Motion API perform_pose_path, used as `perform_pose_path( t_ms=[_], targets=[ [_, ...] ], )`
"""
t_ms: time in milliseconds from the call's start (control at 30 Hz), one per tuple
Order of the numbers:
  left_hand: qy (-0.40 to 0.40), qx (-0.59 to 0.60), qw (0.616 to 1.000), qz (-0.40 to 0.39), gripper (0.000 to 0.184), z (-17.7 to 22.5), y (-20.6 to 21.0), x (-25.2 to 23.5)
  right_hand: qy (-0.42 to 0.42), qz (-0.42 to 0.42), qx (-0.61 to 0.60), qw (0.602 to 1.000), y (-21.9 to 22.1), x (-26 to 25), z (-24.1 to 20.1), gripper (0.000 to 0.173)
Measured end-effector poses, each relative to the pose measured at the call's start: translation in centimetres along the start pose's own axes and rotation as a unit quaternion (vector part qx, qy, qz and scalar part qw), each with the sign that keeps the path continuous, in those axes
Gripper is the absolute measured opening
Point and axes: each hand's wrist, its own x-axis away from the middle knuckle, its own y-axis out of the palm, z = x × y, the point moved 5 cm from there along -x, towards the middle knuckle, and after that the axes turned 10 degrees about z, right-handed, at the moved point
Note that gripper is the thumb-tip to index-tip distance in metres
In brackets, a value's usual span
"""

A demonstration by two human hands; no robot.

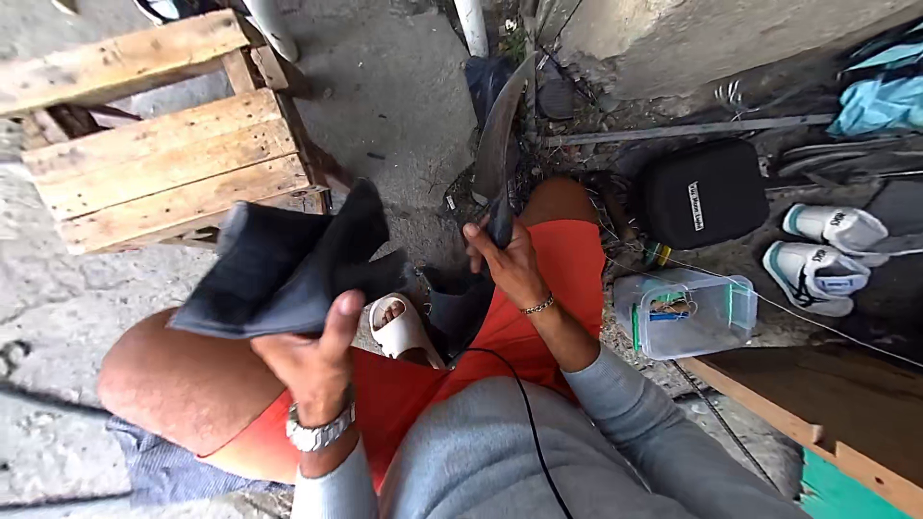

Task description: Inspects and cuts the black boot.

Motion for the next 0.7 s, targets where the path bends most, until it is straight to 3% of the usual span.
perform_pose_path(
  t_ms=[133,233,333,467,600,700],
  targets=[
    [0.077,-0.026,0.997,0.018,0.084,2.4,-5.8,-1.4,0.104,0.000,0.120,0.987,-0.9,-1.9,4.0,0.037],
    [0.080,0.027,0.996,-0.003,0.054,3.6,-9.1,-1.3,0.183,-0.053,0.173,0.966,-0.4,-1.7,7.5,0.050],
    [0.119,0.001,0.993,0.005,0.050,4.7,-9.7,-2.1,0.211,-0.099,0.202,0.951,1.0,-1.5,9.8,0.048],
    [0.232,-0.164,0.957,0.054,0.087,4.6,-7.5,-5.6,0.157,-0.127,0.351,0.914,2.4,-1.9,9.7,0.059],
    [0.326,-0.158,0.932,0.010,0.086,2.8,-4.8,-10.4,0.072,-0.130,0.525,0.838,4.1,-3.5,9.2,0.066],
    [0.307,-0.144,0.940,-0.014,0.084,1.2,-3.1,-13.1,0.034,-0.117,0.590,0.798,5.7,-5.9,10.0,0.065]
  ],
)
